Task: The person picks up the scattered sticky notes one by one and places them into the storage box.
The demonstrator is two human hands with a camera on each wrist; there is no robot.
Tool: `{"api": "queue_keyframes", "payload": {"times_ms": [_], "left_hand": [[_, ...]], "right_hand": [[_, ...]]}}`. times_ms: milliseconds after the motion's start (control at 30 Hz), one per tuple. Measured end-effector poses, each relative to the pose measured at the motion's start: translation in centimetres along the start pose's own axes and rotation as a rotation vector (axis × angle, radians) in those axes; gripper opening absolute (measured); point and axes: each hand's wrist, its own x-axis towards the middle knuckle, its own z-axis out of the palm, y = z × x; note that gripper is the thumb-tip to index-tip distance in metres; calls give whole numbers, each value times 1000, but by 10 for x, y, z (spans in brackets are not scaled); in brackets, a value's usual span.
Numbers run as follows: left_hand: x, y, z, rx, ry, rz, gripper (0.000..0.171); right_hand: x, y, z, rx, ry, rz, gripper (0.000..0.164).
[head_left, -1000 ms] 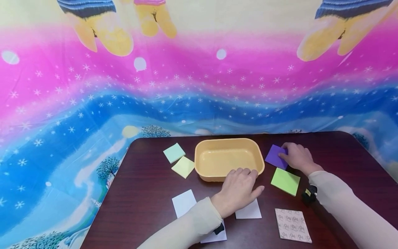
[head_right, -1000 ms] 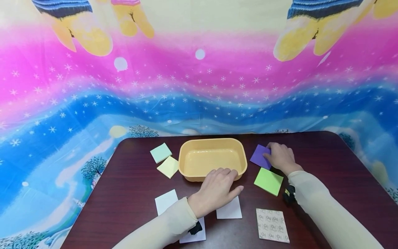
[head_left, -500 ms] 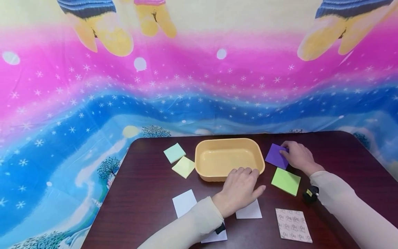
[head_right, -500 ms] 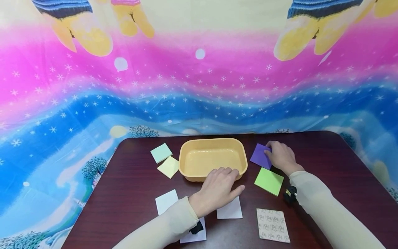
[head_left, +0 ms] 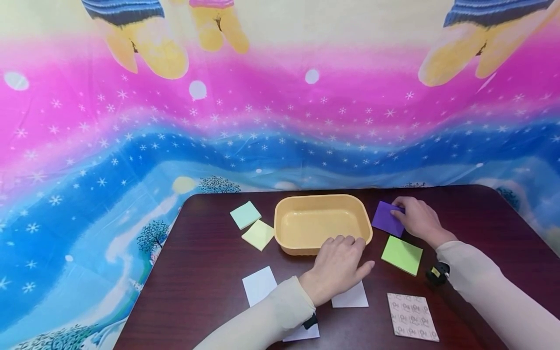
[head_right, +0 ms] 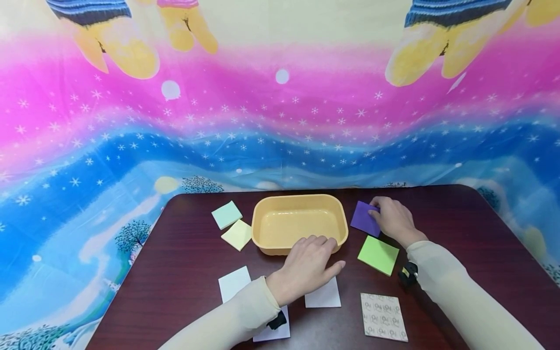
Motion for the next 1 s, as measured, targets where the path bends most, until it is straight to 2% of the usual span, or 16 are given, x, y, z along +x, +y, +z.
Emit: {"api": "queue_keyframes", "payload": {"times_ms": [667, 1000], "left_hand": [[10, -1, 1, -6, 64, -9, 32], [15, -1, 1, -60, 65, -29, 29]], "right_hand": [[-5, -7, -7, 10, 51, -50, 18], [-10, -15, -17, 23, 72, -55, 20]]}}
